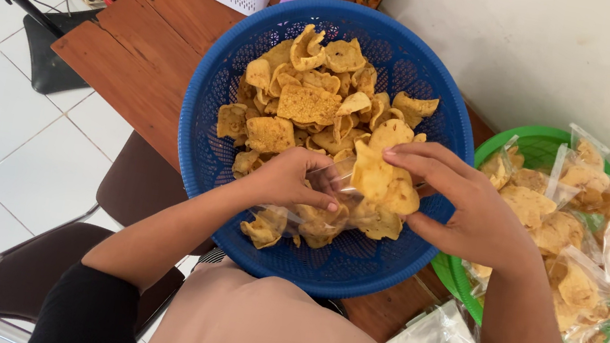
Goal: The person packs fried snacks from a blue basket into clear plastic bags, seals them, and places them into a green basket. The person uses a yellow handheld sealer to close each bag after filling it.
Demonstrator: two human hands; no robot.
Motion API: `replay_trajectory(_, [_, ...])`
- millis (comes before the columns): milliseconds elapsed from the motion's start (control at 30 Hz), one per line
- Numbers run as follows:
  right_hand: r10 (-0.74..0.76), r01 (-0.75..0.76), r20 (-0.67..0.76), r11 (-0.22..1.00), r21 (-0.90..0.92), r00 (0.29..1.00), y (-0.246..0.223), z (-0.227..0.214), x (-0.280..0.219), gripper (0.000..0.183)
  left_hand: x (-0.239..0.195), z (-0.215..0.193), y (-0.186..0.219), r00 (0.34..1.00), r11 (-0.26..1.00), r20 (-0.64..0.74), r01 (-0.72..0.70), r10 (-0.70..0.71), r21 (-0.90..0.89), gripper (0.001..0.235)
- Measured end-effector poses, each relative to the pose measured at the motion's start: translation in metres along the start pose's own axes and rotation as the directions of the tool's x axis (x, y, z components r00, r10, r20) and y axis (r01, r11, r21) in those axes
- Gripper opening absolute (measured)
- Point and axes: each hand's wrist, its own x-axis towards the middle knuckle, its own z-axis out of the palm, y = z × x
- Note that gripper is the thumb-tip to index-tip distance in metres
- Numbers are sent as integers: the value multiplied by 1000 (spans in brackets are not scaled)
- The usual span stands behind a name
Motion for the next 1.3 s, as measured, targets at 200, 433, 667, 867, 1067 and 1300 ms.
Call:
replay_trajectory(200, [294,-318,150,931,177,944,22,2,-6,72,1,0,-2,997,997,-3,-71,71,-33,29])
replay_trajectory(433, [347,-373,144,895,244,927,37,0,-8,51,0,2,1,999,1000,28,-16,15,18,31])
replay_trajectory(667, [128,-128,40,992,3,991,28,8,5,58,2,10,1,991,988,100,-78,92,-134,31])
replay_trajectory(867, [130,-133,34,986,103,991,34,18,12,47,6,18,-3,994,981,104,0,21,-194,31])
replay_trajectory(1067, [317,-304,-59,938,165,947,45,32,15,26,7,22,-5,993,957,29,-104,117,-269,38])
replay_trajectory(1300, [86,-86,-70,996,0,994,40,44,19,25,3,33,-14,991,941,-9,-127,131,-315,34])
